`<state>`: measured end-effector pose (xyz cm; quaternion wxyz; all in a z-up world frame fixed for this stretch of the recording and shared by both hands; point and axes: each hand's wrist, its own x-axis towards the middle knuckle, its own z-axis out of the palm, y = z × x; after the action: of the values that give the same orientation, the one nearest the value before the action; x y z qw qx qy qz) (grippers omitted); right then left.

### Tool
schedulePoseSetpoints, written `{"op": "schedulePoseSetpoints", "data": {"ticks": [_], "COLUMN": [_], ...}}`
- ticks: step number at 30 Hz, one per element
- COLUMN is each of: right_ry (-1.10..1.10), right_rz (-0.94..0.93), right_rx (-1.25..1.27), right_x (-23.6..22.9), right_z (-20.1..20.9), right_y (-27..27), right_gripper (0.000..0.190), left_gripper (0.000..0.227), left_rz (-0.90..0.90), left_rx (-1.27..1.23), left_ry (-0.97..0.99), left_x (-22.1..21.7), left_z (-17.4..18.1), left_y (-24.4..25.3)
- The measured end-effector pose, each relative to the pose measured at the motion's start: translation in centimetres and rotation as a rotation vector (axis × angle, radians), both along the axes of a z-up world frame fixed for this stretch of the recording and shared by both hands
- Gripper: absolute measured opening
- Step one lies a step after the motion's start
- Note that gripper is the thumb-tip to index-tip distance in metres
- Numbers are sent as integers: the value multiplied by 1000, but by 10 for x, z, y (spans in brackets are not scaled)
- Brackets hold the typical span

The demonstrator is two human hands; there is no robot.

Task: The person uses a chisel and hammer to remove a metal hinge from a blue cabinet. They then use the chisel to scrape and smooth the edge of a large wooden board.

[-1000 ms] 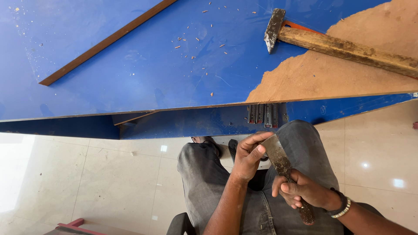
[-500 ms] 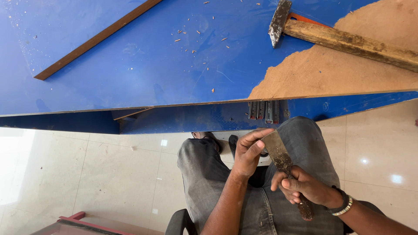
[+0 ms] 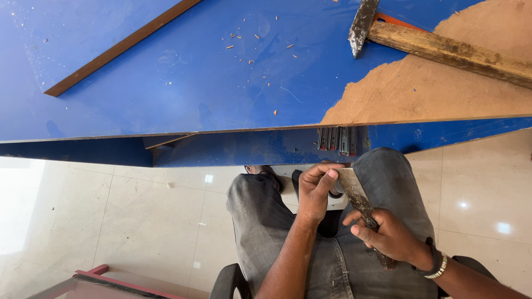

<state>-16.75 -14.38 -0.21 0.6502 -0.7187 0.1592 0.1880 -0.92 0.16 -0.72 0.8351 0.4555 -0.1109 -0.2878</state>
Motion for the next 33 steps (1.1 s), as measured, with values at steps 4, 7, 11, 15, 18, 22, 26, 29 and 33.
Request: {"op": "schedulePoseSetpoints", "data": {"ticks": [4, 7, 11, 15, 18, 22, 26, 29, 33], "right_ry": [-6, -15, -29, -30, -26, -40, -38, -33, -41], "right_rz": [6, 4, -4, -10, -7, 4, 7, 6, 2], "right_rx": [35, 80, 119, 118, 112, 104, 98, 100, 74], "right_x": [0, -1, -3, -4, -4, -4, -4, -3, 1], "right_z": [-4, -9, -13, -14, -13, -13, -13, -12, -3], "right_y": [-2, -3, -3, -3, -3, -3, -3, -3, 0], "right_gripper": [41, 43, 43, 43, 43, 43, 43, 42, 43], "left_gripper": [24, 30, 31, 24, 20, 19, 19, 19, 20], "left_rz": [-8, -22, -38, -25, -18, -10, -11, -2, -13], "left_rx": [-9, -25, -52, -60, -47, -51, -46, -35, -39], "left_ry": [7, 58, 71, 29, -2, -12, -3, -34, -2], "left_x": [0, 1, 2, 2, 2, 2, 1, 1, 1], "left_z": [1, 0, -1, -2, -3, -4, -6, -8, -5], "left_y": [-2, -2, -1, 0, 1, 1, 1, 1, -1]}}
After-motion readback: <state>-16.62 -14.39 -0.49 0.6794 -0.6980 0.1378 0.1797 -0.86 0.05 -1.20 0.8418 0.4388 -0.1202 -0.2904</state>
